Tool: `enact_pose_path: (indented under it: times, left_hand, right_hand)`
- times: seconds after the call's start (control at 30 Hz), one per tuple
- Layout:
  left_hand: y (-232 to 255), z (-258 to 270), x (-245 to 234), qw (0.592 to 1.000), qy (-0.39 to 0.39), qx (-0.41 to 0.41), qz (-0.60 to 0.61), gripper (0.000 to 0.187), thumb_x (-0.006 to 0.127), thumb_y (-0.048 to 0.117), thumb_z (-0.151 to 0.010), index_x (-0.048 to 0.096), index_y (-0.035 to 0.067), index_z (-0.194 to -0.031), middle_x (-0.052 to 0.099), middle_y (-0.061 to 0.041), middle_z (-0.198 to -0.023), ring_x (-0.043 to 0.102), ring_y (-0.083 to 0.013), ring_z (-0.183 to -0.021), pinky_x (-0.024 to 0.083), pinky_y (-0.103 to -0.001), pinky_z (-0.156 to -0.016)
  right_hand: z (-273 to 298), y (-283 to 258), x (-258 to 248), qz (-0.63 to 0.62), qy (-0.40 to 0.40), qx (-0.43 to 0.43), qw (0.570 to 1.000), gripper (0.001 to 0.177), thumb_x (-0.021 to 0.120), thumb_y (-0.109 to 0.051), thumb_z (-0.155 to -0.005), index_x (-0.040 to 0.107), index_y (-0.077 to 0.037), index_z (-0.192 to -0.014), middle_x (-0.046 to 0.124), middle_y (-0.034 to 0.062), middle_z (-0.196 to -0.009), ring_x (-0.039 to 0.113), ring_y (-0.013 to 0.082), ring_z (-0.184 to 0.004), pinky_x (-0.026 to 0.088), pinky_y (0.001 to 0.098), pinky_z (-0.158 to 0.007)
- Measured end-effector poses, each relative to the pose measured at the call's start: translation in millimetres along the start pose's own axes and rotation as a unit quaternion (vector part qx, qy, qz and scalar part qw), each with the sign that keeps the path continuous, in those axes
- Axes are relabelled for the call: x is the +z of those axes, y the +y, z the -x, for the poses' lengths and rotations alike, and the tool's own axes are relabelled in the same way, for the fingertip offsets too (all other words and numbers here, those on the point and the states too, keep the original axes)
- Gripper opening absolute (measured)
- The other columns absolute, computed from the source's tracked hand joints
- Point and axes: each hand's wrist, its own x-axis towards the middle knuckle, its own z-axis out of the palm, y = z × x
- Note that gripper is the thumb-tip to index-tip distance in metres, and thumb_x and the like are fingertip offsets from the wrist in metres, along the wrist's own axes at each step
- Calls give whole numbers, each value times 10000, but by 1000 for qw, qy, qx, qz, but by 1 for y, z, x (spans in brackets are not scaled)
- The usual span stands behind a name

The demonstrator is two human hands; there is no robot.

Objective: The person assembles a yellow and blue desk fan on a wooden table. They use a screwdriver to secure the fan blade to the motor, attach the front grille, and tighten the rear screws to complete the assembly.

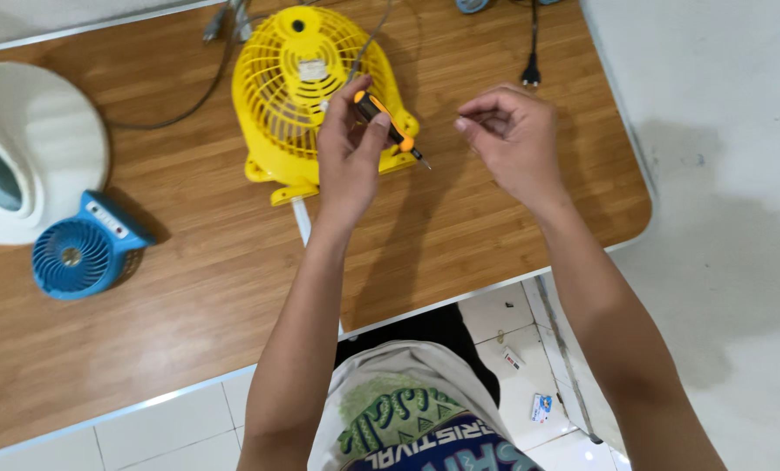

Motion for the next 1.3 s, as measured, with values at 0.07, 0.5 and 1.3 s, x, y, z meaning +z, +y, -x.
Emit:
enact_pose_path:
  times: [0.07,0.5,1.3]
  left_hand:
    - [11,4,-21,999,27,31,-21,399,619,-7,-1053,510,-5,-1436,598,-43,-1062,650,-98,-905,601,-271,-806]
    - [31,46,-170,977,197,42,-65,333,622,25,-1061,543,-10,-1383,592,-18,-1026,633,-73,-893,568,-244,-791]
    - [17,56,-178,976,189,7,-103,334,631,-17,-1030,562,-23,-1357,632,-28,-1022,620,-69,-890,554,-236,-792]
  right_hand:
    - [-5,-6,28,-32,-14,26,999,90,744,71,-951,709,37,-1027,718,52,-992,689,68,-889,579,216,-786]
    - [6,12,210,96,-132,-10,987,97,773,6,-887,758,12,-983,769,93,-865,743,143,-753,584,264,-680]
    - [1,13,238,281,-250,-29,926,87,723,47,-862,767,49,-937,722,213,-975,718,366,-862,578,442,-798]
